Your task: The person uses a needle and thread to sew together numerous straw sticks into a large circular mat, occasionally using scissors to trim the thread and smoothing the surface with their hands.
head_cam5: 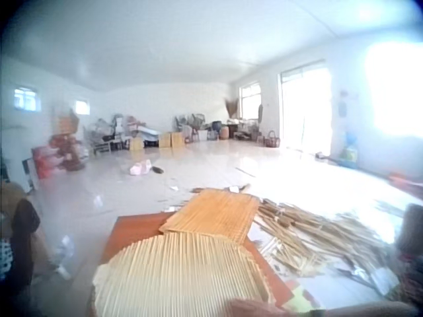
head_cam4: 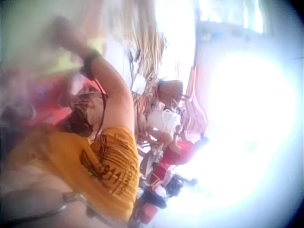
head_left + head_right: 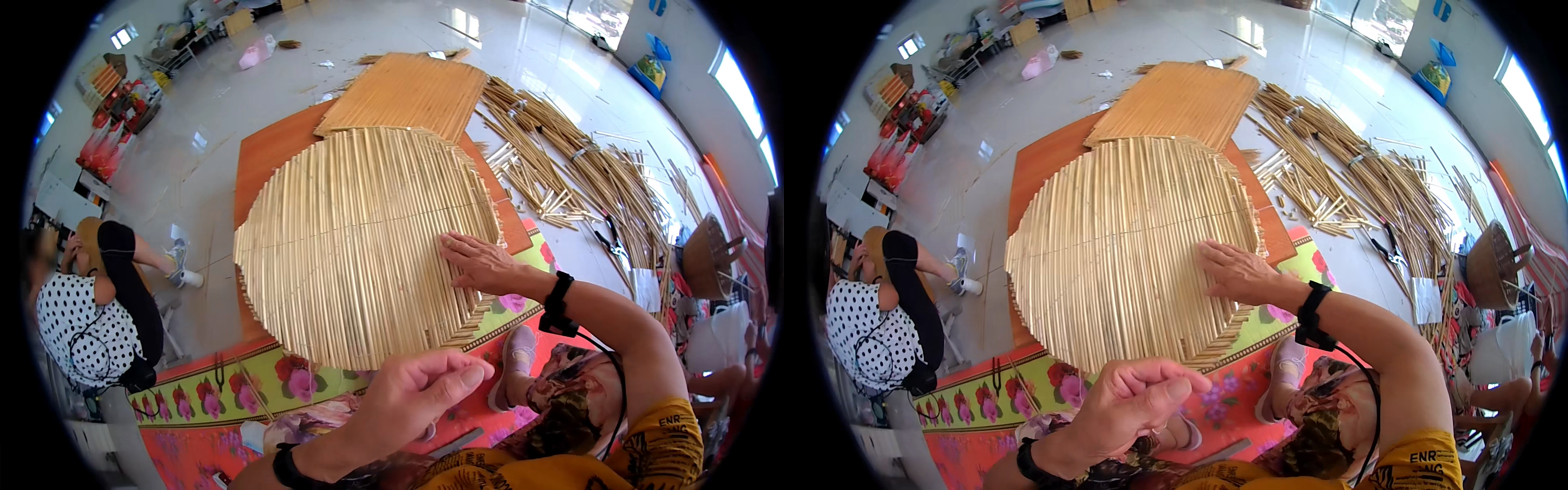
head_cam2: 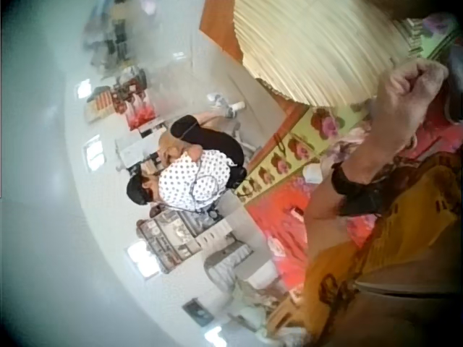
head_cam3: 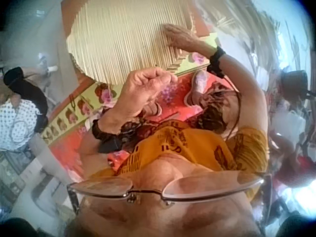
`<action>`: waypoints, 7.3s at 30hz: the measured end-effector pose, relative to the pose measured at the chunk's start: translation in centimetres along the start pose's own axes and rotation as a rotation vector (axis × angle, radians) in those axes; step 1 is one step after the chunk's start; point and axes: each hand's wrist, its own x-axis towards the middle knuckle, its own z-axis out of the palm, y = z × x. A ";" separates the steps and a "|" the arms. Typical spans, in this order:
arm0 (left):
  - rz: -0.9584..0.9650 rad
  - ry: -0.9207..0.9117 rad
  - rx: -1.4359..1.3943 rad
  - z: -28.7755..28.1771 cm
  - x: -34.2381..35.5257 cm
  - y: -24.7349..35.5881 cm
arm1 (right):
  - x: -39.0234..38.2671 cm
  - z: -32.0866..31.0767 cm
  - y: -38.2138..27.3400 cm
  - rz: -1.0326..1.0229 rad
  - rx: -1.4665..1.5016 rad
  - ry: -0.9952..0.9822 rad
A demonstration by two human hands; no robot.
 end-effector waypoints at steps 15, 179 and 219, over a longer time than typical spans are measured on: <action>0.303 0.555 -0.161 0.1 0.7 -0.7 | 4.3 -20.4 -17.7 0.436 1.242 -0.162; -0.176 1.177 -0.023 -22.4 -21.5 -49.8 | 2.0 -12.3 -13.2 0.733 1.472 0.020; -0.518 1.228 0.638 -21.1 -25.6 -53.0 | 2.4 -11.4 -13.1 0.777 1.377 -0.051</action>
